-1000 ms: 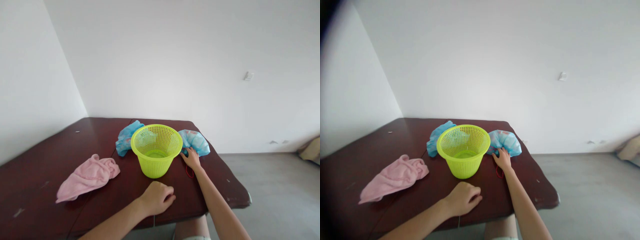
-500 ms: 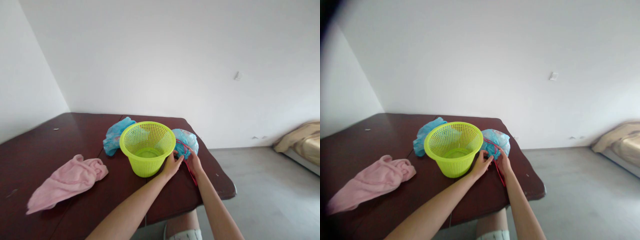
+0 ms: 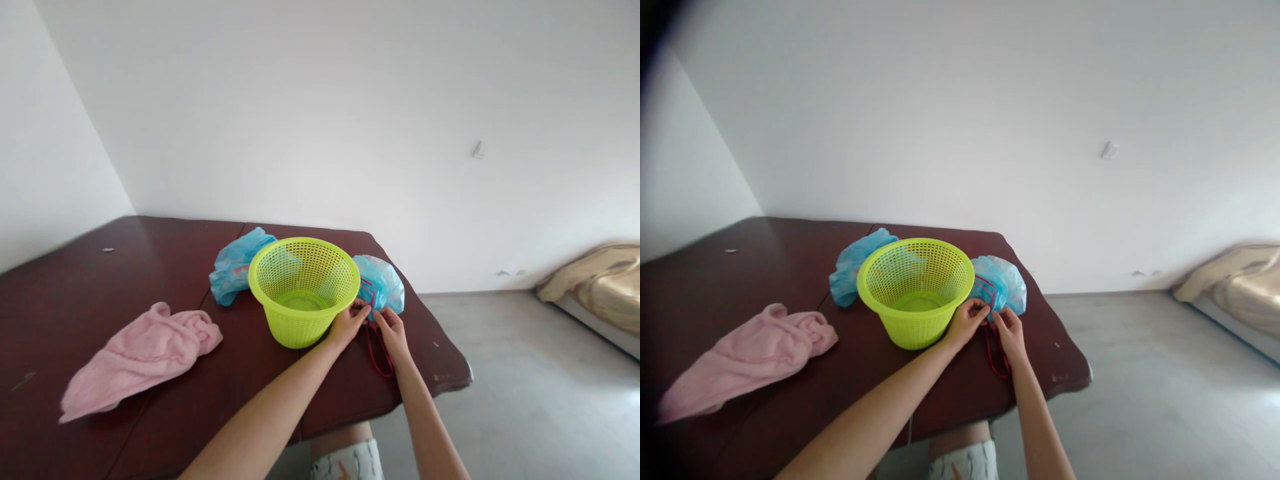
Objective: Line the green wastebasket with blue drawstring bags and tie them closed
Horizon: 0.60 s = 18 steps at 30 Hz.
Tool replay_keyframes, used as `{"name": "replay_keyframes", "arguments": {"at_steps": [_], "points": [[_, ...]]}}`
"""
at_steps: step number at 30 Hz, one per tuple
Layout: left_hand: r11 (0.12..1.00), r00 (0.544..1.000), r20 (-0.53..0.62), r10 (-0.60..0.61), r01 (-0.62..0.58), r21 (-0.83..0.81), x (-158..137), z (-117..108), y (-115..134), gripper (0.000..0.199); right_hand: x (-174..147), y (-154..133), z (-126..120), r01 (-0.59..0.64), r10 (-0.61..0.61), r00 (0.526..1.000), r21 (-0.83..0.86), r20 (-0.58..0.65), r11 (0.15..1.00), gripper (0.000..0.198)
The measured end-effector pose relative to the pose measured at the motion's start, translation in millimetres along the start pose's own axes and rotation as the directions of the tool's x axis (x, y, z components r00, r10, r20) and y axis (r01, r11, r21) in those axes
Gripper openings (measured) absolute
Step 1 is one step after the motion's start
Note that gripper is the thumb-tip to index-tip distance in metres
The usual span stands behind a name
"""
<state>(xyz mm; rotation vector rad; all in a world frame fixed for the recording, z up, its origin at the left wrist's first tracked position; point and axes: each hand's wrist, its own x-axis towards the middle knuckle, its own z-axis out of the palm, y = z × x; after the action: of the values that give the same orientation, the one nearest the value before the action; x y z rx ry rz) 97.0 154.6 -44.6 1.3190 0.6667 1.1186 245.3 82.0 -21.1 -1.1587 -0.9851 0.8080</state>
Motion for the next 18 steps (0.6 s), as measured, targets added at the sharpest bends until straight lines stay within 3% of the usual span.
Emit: {"name": "replay_keyframes", "arguments": {"at_steps": [6,12,15,18], "points": [[0.997,0.999,-0.017,0.038,-0.036,0.067,-1,1,-1,0.024,6,2,-9,-0.03,0.082,0.976,0.248,-0.201,0.968,0.059],[0.974,0.984,-0.126,0.125,-0.097,0.206,-6,-2,11,0.011,12,5,-20,0.135,-0.014,0.916,0.275,-0.401,0.952,0.065],[0.93,0.971,-0.096,0.221,-0.18,0.32,-15,-1,23,0.021,13,5,-22,0.109,0.005,0.927,0.283,-0.374,0.953,0.065],[0.82,0.944,-0.002,0.331,-0.287,0.496,-25,3,33,0.036,11,4,-18,0.017,0.06,0.964,0.284,-0.259,0.959,0.062]]}}
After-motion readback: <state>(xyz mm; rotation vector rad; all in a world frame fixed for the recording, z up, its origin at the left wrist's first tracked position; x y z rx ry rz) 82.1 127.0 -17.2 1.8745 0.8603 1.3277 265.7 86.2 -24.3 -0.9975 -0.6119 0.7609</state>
